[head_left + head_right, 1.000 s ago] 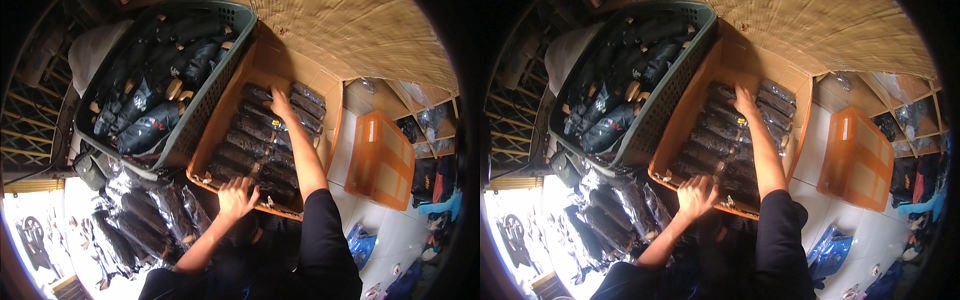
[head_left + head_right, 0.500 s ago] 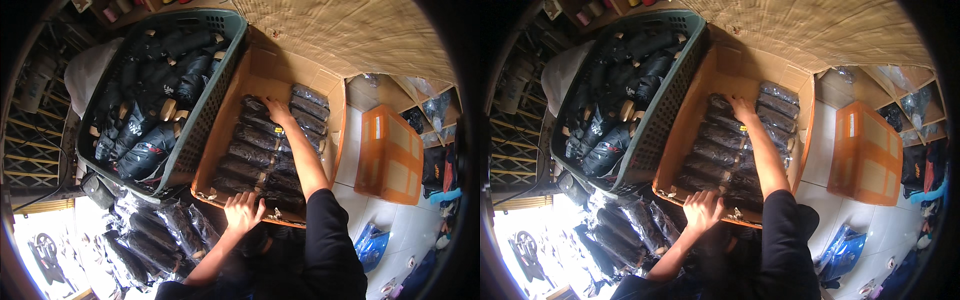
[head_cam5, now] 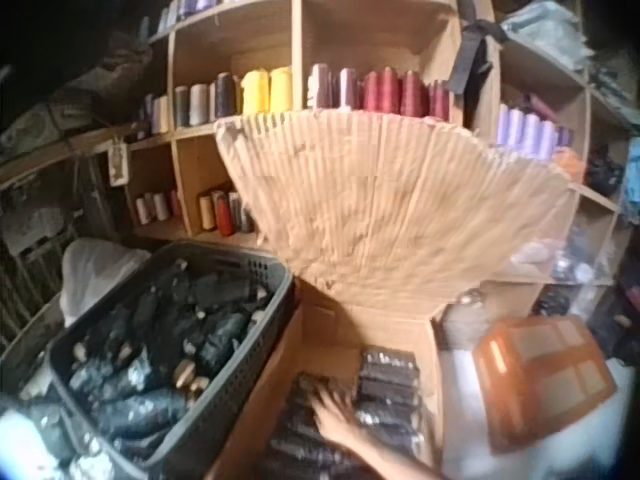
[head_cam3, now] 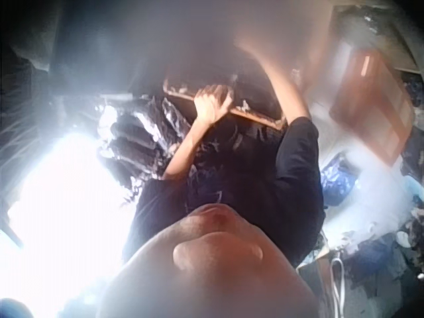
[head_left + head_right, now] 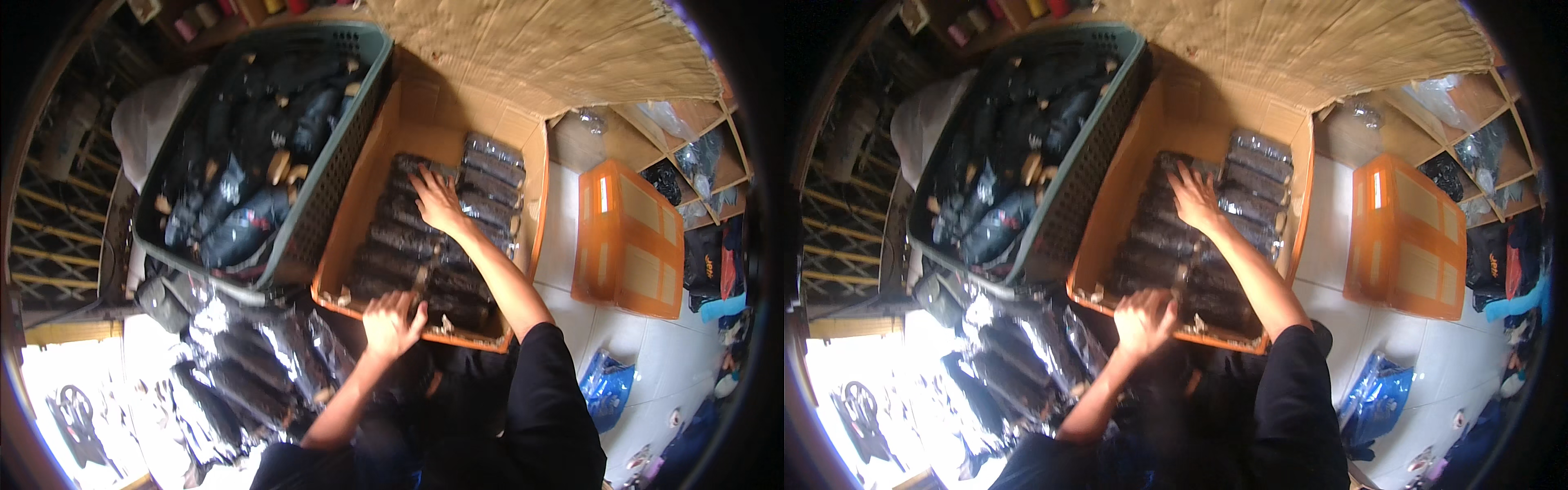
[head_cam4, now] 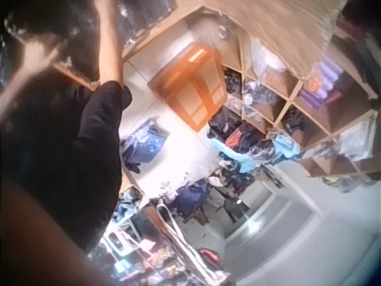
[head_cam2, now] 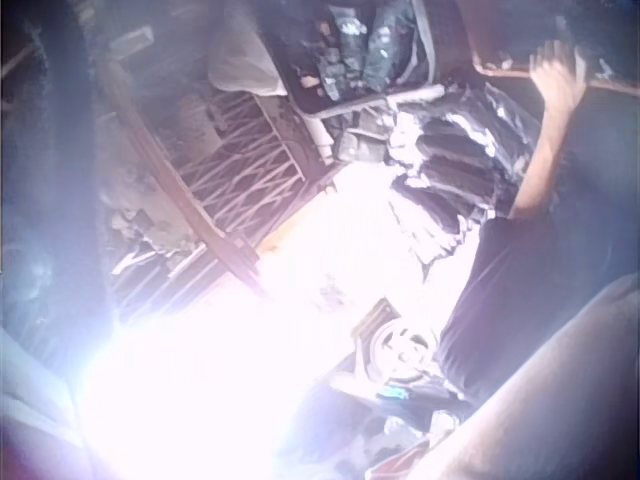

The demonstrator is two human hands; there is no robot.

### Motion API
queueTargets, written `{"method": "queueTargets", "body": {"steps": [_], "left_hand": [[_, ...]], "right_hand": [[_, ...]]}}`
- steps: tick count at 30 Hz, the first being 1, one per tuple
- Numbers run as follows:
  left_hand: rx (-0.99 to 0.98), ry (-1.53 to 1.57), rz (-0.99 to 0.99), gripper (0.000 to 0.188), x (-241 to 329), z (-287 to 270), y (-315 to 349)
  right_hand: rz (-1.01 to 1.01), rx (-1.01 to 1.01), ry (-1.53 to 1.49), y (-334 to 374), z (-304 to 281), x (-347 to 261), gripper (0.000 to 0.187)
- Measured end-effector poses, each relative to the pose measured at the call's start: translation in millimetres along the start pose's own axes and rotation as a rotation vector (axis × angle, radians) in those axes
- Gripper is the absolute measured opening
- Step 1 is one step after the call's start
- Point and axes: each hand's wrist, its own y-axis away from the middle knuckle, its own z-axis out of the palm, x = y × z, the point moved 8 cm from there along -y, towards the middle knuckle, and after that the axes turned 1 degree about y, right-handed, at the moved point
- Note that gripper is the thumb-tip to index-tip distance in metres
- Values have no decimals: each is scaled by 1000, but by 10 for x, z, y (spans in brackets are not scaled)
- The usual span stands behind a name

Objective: The person is organizing wrapped items into a cardboard box. They pick up each item from a pile and place it neatly into the box, arranging them in rows.

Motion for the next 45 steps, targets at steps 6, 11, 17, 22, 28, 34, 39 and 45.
{"method": "queueTargets", "body": {"steps": [6, 11, 17, 22, 28, 34, 39, 45], "left_hand": [[84, 324, -187, 13, -209, -902, 235], [146, 58, -167, 13, -502, -1505, 779], [9, -15, -30, 15, -493, -1534, 1027], [-27, 29, -69, 21, -491, -1536, 1068], [217, 672, -529, 46, -720, -1264, 1404], [104, 1685, -821, 59, -228, -498, 1533], [53, 1661, -991, 45, -79, -512, 1304], [7, 1420, -918, 39, 58, -352, 1323]], "right_hand": [[22, 215, -773, 1138, -1018, -903, 29], [181, -44, -1191, 2328, -796, -1786, 22], [194, -1, -830, 2727, -232, -2423, 58], [337, -356, -1318, 2726, 42, -2228, 51], [460, -475, -1814, 3015, -174, -1886, 40], [225, -449, -1798, 3089, -612, -1986, 72], [53, -262, -1615, 3111, -854, -2039, 112], [184, 136, -1164, 3204, -882, -1765, 84]]}}
